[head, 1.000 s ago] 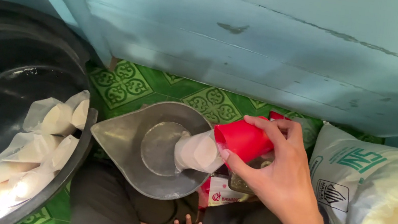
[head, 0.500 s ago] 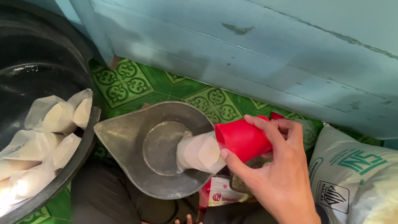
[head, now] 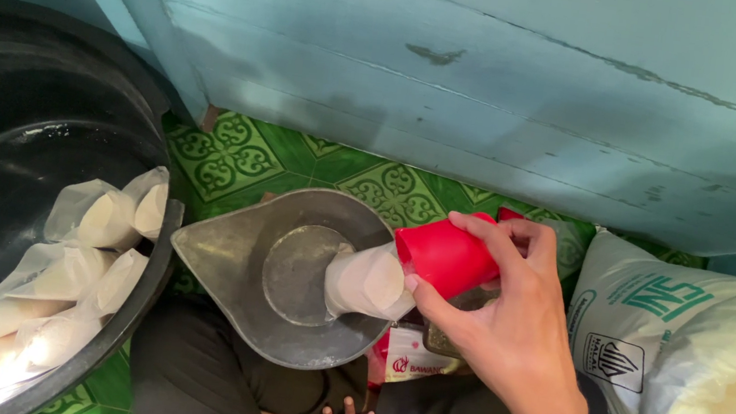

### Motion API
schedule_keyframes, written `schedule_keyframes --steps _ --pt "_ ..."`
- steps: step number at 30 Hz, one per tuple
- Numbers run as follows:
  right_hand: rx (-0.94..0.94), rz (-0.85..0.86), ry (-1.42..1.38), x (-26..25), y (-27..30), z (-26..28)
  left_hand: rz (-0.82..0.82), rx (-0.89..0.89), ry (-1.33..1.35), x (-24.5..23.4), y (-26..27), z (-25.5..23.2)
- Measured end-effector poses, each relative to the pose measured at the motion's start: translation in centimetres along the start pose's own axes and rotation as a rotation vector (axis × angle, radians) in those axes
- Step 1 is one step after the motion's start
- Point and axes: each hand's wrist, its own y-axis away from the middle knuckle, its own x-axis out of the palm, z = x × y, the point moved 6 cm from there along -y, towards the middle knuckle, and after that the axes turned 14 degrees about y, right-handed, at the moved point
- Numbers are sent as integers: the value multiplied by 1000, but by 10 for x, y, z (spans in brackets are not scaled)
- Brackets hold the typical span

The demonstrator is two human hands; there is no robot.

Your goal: Packaging powder by scooping it from a large sack into small plastic bags, weighing them, and sealing them.

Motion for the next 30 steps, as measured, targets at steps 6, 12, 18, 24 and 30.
schedule_keyframes --steps 6,12,18,24,30 --pt "-54 -18 -12 1 2 4 -21 -52 6 0 -2 -1" --pt "10 19 -30 3 -3 1 45 -76 33 2 3 -3" --pt "30 42 -116 -4 -4 -11 63 -121 74 -6 -7 -4" --pt "66 90 -138 -9 -5 -27 57 -141 46 -6 -8 -4" --pt "121 190 -240 -8 -1 -51 15 -121 45 -9 -13 -3"
